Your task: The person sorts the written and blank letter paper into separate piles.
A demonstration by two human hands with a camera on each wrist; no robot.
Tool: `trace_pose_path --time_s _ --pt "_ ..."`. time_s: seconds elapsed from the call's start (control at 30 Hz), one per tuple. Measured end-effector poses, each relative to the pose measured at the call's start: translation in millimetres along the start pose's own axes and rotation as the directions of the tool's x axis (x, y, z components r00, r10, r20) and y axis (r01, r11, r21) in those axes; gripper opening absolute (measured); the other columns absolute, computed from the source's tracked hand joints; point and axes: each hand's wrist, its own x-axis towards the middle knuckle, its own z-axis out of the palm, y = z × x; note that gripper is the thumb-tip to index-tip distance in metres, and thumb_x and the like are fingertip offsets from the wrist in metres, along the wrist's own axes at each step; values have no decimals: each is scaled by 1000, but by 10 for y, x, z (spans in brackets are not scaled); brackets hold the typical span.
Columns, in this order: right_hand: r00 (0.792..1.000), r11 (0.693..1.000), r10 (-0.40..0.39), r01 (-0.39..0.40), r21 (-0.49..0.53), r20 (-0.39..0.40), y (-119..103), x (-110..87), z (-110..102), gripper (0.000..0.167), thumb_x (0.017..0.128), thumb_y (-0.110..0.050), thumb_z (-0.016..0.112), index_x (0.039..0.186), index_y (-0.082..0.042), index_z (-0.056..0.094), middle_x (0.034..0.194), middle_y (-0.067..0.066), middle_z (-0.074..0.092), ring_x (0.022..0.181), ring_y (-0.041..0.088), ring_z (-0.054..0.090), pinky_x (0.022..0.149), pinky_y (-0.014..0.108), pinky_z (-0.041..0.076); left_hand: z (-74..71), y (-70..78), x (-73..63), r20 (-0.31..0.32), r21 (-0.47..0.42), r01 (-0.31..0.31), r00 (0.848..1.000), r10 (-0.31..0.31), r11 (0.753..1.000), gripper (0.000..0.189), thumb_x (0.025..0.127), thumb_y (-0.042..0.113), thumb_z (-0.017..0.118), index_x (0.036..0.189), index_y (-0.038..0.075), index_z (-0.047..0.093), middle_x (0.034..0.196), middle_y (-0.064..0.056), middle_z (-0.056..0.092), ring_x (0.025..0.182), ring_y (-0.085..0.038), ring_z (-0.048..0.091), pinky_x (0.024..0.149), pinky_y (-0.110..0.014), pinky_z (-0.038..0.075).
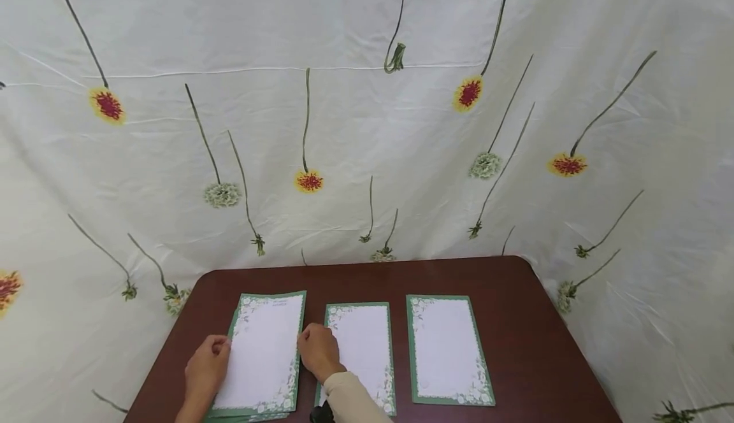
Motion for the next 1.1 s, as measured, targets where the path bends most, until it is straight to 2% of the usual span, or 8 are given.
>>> trace_pose_path --time_s 0.2,0.33,0.43,0.53,0.63,0.8,0.9,1.1 --pt "999 1000 -19 19 9 37 -30 -5 86 22 100 -12 59 78 -12 62 62 -7 48 55 10 41 55 27 35 -11 -57 -11 0 0 23 1000 -23 1000 32 105 16 48 118 -9 63 103 -26 68 101 -45 64 96 -65 38" --pt "998 999 -39 39 -4 39 -43 4 128 13 99 -12 62 92 -8 72 72 -5 62 61 9 52 61 29 48 -4 -83 -6 -9 12 26 1000 -26 1000 32 105 15 48 118 -9 63 104 -27 67 101 -45 63 94 -64 38" --pt "998 999 -47 48 -19 47 -35 6 152 16 101 -14 65 106 -4 76 80 -2 70 67 9 60 66 32 55 17 -89 -1 -20 34 27 999 -27 999 32 104 14 50 120 -10 64 105 -28 67 103 -47 63 93 -64 39" --pt "996 995 -78 81 -65 40 -24 -5 179 22 101 -15 66 115 -1 76 82 1 74 69 11 67 66 33 57 41 -93 2 -24 65 30 999 -28 997 36 102 13 51 124 -12 64 107 -29 68 105 -50 63 93 -65 40" --pt "991 976 -135 136 -169 17 -23 -20 207 25 100 -16 67 118 -1 76 86 3 77 75 15 72 68 34 58 55 -91 -3 -29 106 16 1000 -14 994 39 100 14 52 126 -13 65 109 -32 69 106 -54 63 91 -67 42" --pt "974 913 -226 211 -350 -3 -32 -28 244 16 98 -17 70 104 -4 78 88 7 77 83 23 76 70 38 59 89 -115 -24 -26 174 9 1000 -5 985 42 100 15 54 129 -15 64 122 -39 62 114 -59 58 95 -70 42" --pt "971 888 -240 225 -400 12 -32 -37 258 12 97 -18 71 93 -7 76 79 6 75 76 22 74 66 39 57 119 -135 -37 -5 198 32 1000 -31 980 43 101 15 54 131 -15 62 127 -40 57 119 -58 54 100 -70 38" --pt "968 859 -249 233 -456 24 -35 -72 274 14 96 -20 73 89 -9 73 73 5 72 70 21 72 64 38 55 150 -154 -64 12 215 37 999 -40 976 42 101 11 55 133 -16 61 129 -40 55 123 -55 51 104 -69 36"
